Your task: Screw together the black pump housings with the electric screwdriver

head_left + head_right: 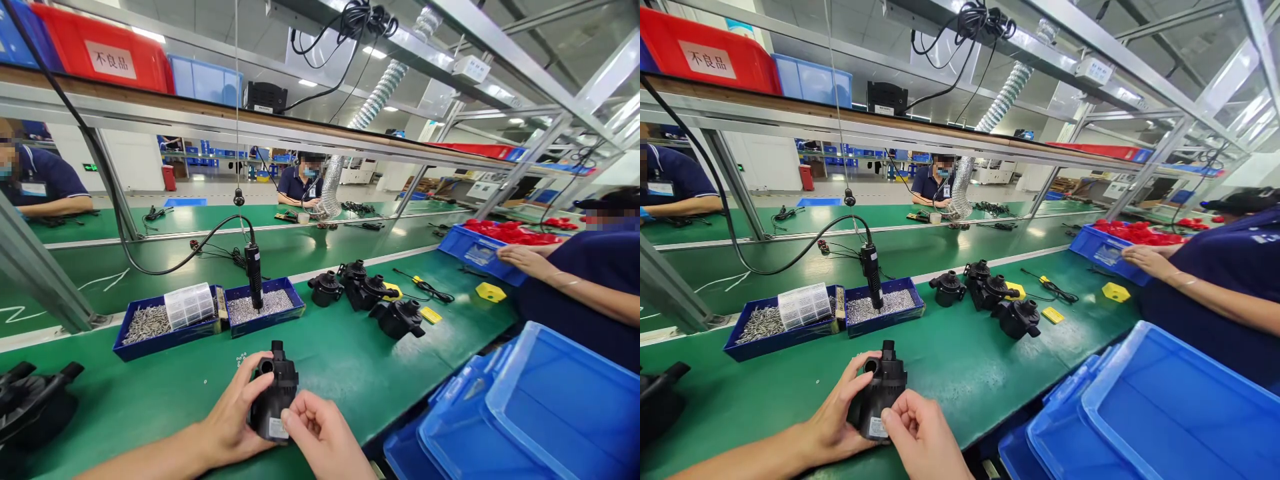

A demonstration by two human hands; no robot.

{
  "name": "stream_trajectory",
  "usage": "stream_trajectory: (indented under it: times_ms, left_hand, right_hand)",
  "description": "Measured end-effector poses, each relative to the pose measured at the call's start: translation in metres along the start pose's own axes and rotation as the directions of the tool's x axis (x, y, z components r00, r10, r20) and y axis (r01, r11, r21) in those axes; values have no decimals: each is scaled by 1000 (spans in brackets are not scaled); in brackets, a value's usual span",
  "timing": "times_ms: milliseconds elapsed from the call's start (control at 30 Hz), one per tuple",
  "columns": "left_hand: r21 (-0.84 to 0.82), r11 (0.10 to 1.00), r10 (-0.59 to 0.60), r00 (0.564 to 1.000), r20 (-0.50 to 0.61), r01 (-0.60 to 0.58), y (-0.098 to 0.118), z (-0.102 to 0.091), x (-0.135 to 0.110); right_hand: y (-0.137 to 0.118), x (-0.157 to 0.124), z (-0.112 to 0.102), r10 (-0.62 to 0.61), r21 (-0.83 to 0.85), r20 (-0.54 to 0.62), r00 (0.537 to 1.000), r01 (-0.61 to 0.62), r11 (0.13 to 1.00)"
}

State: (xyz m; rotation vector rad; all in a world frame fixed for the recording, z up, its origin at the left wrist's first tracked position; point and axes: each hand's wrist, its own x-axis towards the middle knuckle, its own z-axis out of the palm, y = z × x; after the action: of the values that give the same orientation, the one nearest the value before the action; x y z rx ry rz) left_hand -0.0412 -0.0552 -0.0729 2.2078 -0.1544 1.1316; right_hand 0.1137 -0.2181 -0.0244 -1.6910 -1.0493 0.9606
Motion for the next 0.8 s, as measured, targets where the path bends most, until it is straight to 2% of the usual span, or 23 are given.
stream_trajectory:
  times_ms: [200,333,400,500,600,667,733,800]
  left_hand:
    - [-11,1000,4,1000,13,-4,2,-2,2]
    - [-18,1000,15,1000,19,-15,4,-3,4]
    - [-15,1000,19,1000,14,-19,5,-3,4]
    - [15,999,39,999,18,-40,6,-2,0]
    - [59,997,47,998,31,-48,9,0,-7]
    - [69,998,-16,1000,21,14,11,1,-14]
    - [78,992,-101,995,23,99,13,2,-21]
    - [126,984,-131,991,33,126,11,2,-27]
  right_hand:
    - [-1,-4,2,-107,-121,-9,994,106,987]
    - [5,-10,-2,-293,-375,-62,954,250,893]
    - [8,-11,-5,-321,-432,-137,937,235,871]
    - [4,-8,-2,-209,-351,-205,956,127,928]
    - [-7,-5,12,-85,-227,-159,984,48,973]
    - [-12,-6,18,-42,-158,-142,989,20,987]
    - [-11,-16,13,-46,-96,-144,989,33,995]
    - [-5,-38,-7,-81,-38,-200,976,75,996]
